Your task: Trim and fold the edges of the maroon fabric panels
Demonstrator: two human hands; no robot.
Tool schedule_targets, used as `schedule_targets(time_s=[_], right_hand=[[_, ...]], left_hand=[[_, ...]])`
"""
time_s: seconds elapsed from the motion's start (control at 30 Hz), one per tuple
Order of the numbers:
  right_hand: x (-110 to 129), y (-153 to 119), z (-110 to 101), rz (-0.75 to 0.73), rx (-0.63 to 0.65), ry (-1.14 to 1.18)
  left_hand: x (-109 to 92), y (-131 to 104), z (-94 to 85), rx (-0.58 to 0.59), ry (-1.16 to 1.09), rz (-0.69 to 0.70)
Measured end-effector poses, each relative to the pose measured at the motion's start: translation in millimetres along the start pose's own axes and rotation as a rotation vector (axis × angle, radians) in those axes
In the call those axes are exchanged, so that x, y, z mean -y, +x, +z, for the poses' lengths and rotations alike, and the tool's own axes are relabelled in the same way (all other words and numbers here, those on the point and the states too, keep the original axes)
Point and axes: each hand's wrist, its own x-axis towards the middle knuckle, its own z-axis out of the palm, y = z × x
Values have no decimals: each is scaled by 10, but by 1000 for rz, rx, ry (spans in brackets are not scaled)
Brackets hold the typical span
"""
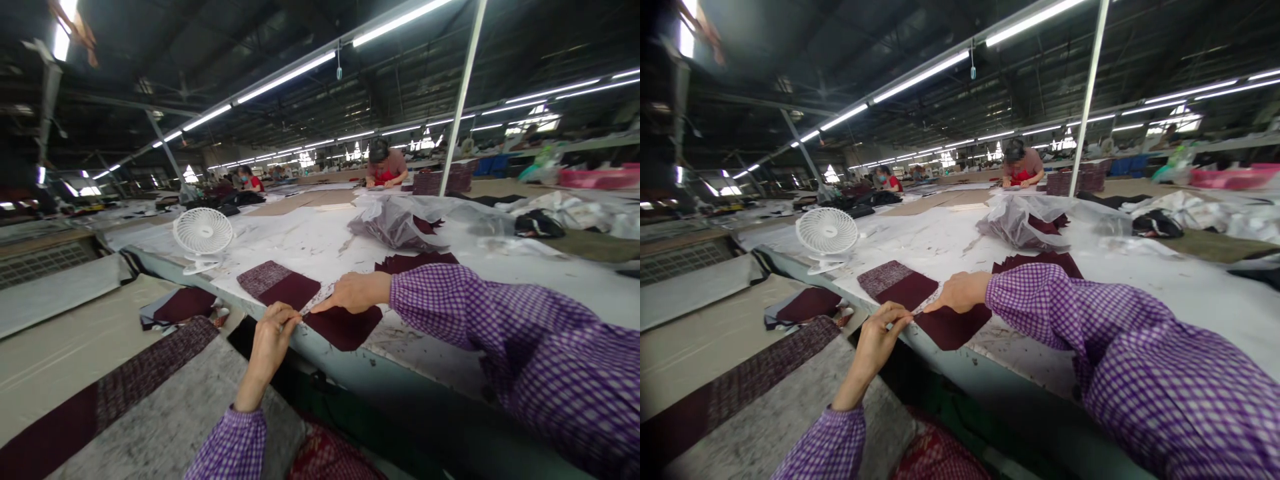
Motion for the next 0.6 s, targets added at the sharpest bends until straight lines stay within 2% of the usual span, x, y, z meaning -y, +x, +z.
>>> schedule_targets(time_s=[0.13, 0.23, 0.47, 0.6], right_hand=[[26, 67, -57, -4, 21, 26], [58, 71, -102, -15, 49, -3], [139, 47, -167, -17, 123, -141], [97, 32, -126, -60, 63, -157]], left_hand=[[23, -39, 1, -40, -70, -74], [-2, -32, 50, -41, -43, -110], [-36, -28, 92, -48, -48, -133], [-3, -50, 68, -67, -115, -175]])
